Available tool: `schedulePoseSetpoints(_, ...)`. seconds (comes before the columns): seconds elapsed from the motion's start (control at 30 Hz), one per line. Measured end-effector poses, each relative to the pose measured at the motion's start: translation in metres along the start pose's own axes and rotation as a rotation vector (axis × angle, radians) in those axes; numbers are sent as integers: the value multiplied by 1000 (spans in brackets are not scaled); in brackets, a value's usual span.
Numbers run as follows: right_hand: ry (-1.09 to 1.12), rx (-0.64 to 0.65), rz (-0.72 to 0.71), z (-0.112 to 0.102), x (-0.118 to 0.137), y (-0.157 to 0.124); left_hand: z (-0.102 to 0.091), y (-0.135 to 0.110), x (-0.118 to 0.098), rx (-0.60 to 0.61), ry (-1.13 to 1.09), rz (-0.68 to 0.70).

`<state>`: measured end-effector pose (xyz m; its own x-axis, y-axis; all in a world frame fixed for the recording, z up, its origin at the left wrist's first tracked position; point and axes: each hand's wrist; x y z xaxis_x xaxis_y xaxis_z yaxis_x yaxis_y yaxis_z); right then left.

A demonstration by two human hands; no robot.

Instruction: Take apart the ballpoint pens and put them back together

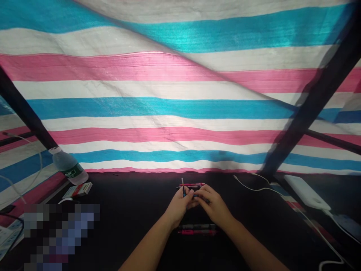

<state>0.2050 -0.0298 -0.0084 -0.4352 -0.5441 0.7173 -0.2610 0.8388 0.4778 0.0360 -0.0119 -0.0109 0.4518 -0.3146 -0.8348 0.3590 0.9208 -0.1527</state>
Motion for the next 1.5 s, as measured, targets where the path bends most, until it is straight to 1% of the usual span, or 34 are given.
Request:
schedulePoseSetpoints(0.13,-49,37,-10,-1,0,-1,-3,3,5,10,111,32)
schedulePoseSetpoints(0.27,-31,-6,14,0,1,-1,-6,6,7,-47,315,93)
schedulePoseSetpoints(0.33,-25,-37,19,0,2,0,-6,6,5,-60,351,121)
schedulePoseSetpoints(0.47,-8,-80,19,-1,2,0,-5,6,-3,-39,302,240)
schedulePoseSetpoints(0.53,4,-101,13,-2,1,1,-5,6,-8,-20,255,272)
schedulePoseSetpoints(0.7,16,-175,8,-2,-3,2,-5,4,-16,-23,185,243)
schedulePoseSetpoints(0.77,22,-192,7,-2,-3,2,-4,4,-17,3,144,237)
schedulePoseSetpoints(0.83,30,-191,-2,-2,-2,3,-5,4,-17,4,131,253)
schedulePoseSetpoints(0.97,52,-169,-29,-1,-1,2,-6,4,-15,-62,218,294)
schedulePoseSetpoints(1.1,71,-164,-18,0,-1,2,-7,3,-15,-31,371,351)
schedulePoseSetpoints(1.2,112,-168,41,0,0,3,-7,4,-16,-15,369,368)
schedulePoseSetpoints(1.3,230,-203,181,1,1,5,-8,6,-16,-31,256,343)
schedulePoseSetpoints(1.37,372,-236,323,1,-2,6,-10,8,-15,-79,155,305)
schedulePoseSetpoints(1.43,559,-253,462,2,-6,7,-12,9,-16,-112,42,240)
schedulePoseSetpoints(1.5,747,-256,540,1,-9,7,-12,9,-17,-119,-58,162)
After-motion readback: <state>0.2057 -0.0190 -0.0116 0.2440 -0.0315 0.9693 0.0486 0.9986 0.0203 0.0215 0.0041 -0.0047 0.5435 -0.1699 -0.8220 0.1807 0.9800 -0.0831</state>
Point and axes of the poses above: each hand's wrist, its own y-axis towards the middle knuckle, its own z-axis out of the palm, x = y × z, and after that the axes turned 1 degree about -z, right-handed
